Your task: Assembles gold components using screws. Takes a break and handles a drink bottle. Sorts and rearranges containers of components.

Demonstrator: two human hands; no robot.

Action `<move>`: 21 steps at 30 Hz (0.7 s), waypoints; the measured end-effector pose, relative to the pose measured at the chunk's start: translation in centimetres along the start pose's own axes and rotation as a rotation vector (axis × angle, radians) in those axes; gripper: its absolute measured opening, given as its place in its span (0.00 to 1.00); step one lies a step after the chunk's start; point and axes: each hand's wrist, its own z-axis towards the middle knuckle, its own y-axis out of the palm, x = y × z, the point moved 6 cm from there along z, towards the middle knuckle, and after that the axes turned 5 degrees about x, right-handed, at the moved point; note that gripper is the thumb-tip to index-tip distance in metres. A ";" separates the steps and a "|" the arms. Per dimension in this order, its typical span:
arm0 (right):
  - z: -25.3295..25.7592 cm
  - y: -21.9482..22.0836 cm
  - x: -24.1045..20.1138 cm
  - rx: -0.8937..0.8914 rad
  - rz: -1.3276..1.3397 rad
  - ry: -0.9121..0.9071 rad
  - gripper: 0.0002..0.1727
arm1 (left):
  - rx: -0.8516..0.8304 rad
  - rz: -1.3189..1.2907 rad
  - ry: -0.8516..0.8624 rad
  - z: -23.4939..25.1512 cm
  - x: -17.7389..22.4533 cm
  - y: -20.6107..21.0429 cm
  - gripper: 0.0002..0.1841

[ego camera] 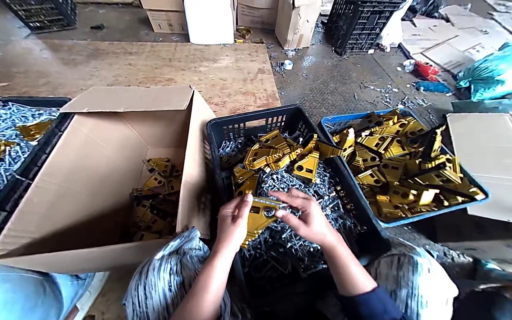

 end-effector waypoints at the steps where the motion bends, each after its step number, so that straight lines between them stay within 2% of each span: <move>1: -0.2 0.0 0.4 -0.014 0.063 0.053 0.22 | 0.016 0.008 0.023 0.1 0.3 -0.2 0.14; 4: -0.5 0.4 1.3 0.002 0.366 0.139 0.20 | -0.053 -0.064 0.021 0.1 0.9 0.1 0.14; 5: -0.6 0.7 1.3 -0.015 0.503 0.148 0.24 | -0.122 -0.135 -0.002 -0.2 1.1 0.4 0.15; 7: -0.7 1.8 0.3 -0.130 0.819 0.146 0.50 | -0.288 -0.312 -0.054 -0.9 1.3 1.3 0.17; 8: -0.7 2.4 -0.6 -0.188 0.949 0.131 0.59 | -0.363 -0.405 -0.083 -1.4 1.2 1.8 0.18; 10: -0.6 3.2 -1.8 -0.167 1.117 0.107 0.65 | -0.439 -0.501 -0.125 -1.9 0.8 2.3 0.18; 12: -0.7 3.4 -2.1 -0.081 1.138 0.083 0.62 | -0.477 -0.457 -0.093 -1.7 0.6 2.1 0.19; 15: -1.0 2.8 -2.3 0.024 0.883 0.047 0.61 | -0.367 -0.084 0.116 -0.5 1.3 0.5 0.16; 16: -1.2 2.5 -2.4 0.048 0.724 0.039 0.63 | -0.304 0.052 0.184 -0.2 1.5 -0.2 0.15; 17: -1.4 2.3 -2.6 0.079 0.513 0.012 0.64 | -0.251 0.149 0.203 0.1 1.6 -0.7 0.19; 19: -1.6 2.4 -3.1 0.114 0.093 -0.080 0.64 | -0.294 0.191 0.071 -0.4 1.5 -0.6 0.33; 21: -1.6 3.2 -3.7 0.099 -0.109 -0.143 0.61 | -0.393 0.120 -0.044 -1.5 1.1 0.3 0.35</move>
